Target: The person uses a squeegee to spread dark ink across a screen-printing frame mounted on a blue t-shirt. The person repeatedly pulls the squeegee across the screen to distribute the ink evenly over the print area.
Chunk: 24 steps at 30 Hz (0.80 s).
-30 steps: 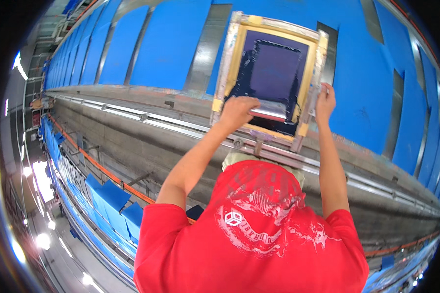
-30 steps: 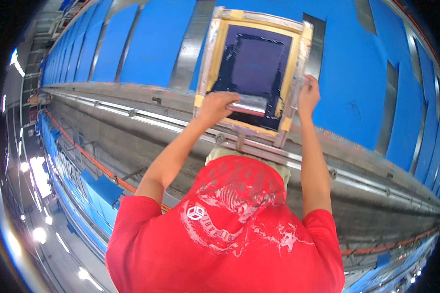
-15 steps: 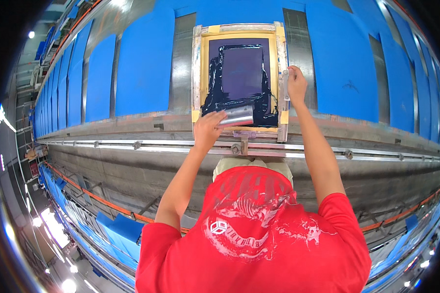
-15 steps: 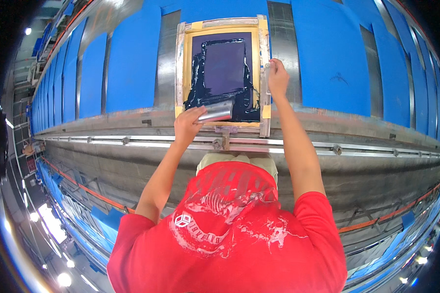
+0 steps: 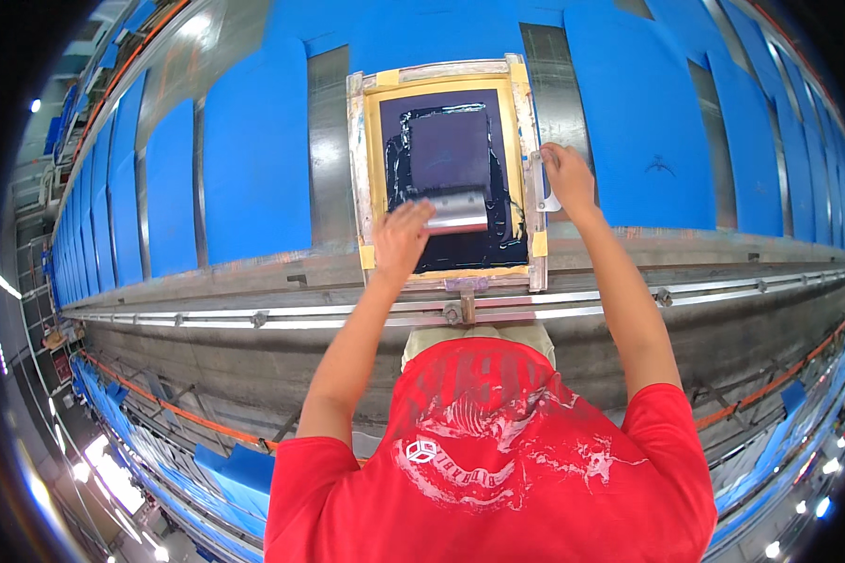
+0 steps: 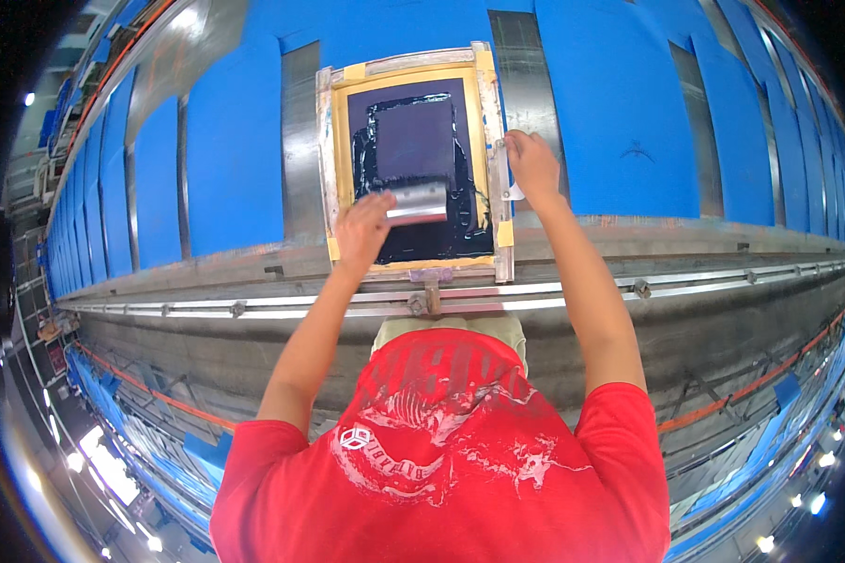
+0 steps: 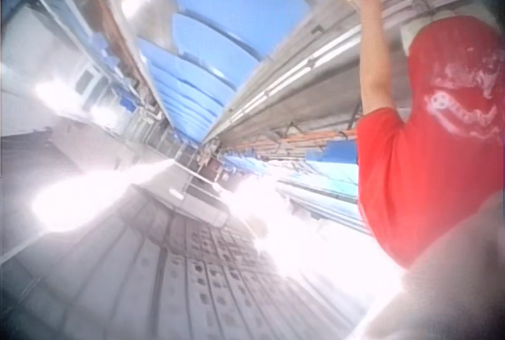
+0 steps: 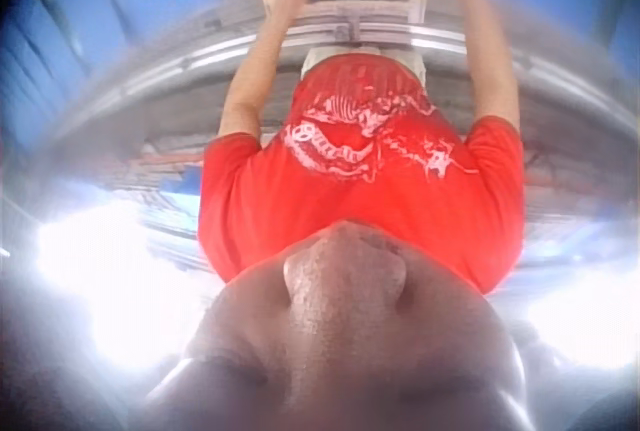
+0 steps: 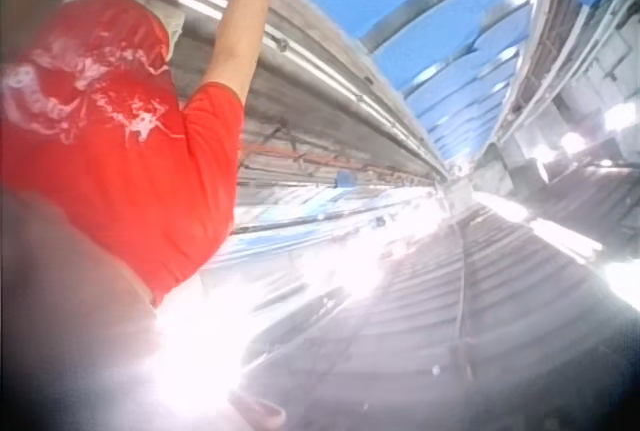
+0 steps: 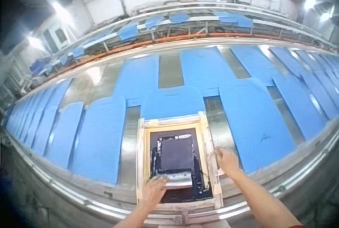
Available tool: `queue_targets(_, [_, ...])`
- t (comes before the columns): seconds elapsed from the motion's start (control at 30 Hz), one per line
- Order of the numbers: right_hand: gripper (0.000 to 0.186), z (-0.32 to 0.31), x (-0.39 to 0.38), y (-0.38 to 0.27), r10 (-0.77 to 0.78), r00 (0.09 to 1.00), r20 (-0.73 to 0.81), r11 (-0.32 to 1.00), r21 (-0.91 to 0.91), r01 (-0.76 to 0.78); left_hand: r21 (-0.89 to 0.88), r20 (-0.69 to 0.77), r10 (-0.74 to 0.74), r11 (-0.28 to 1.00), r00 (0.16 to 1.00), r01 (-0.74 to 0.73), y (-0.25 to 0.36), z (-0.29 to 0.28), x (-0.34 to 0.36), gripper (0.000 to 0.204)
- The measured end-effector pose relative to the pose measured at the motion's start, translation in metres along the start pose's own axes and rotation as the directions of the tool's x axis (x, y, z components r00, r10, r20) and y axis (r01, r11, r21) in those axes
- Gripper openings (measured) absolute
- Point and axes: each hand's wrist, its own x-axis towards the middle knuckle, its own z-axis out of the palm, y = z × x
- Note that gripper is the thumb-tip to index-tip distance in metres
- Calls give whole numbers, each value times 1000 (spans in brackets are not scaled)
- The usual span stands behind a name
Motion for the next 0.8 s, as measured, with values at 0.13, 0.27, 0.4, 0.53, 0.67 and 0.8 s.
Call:
queue_targets(0.13, [35, -35, 13, -57, -282, 954, 102, 939, -173, 296, -189, 105, -68, 978, 992, 87, -32, -7, 87, 33])
queue_targets(0.27, [34, -23, 42, -109, -525, 848, 77, 851, 20, 525, -190, 264, -131, 964, 955, 185, -47, -21, 166, 32])
queue_targets(0.4, [34, 18, 70, -106, -404, 886, 228, 910, 3, 415, -177, 214, -113, 972, 970, 153, -58, 3, 180, 32])
queue_targets(0.53, [30, 41, 4, -95, -499, 866, 17, 852, 193, 487, -189, 91, -72, 978, 993, 88, -49, 6, 116, 33])
queue_targets(0.67, [36, 20, -80, -88, -432, 899, 68, 884, 228, 407, -195, 166, -15, 980, 986, 48, -11, -8, 56, 33])
queue_targets(0.8, [39, 14, -93, -94, -415, 894, 171, 894, 261, 365, -190, 118, -5, 981, 993, 27, -9, -18, 38, 32])
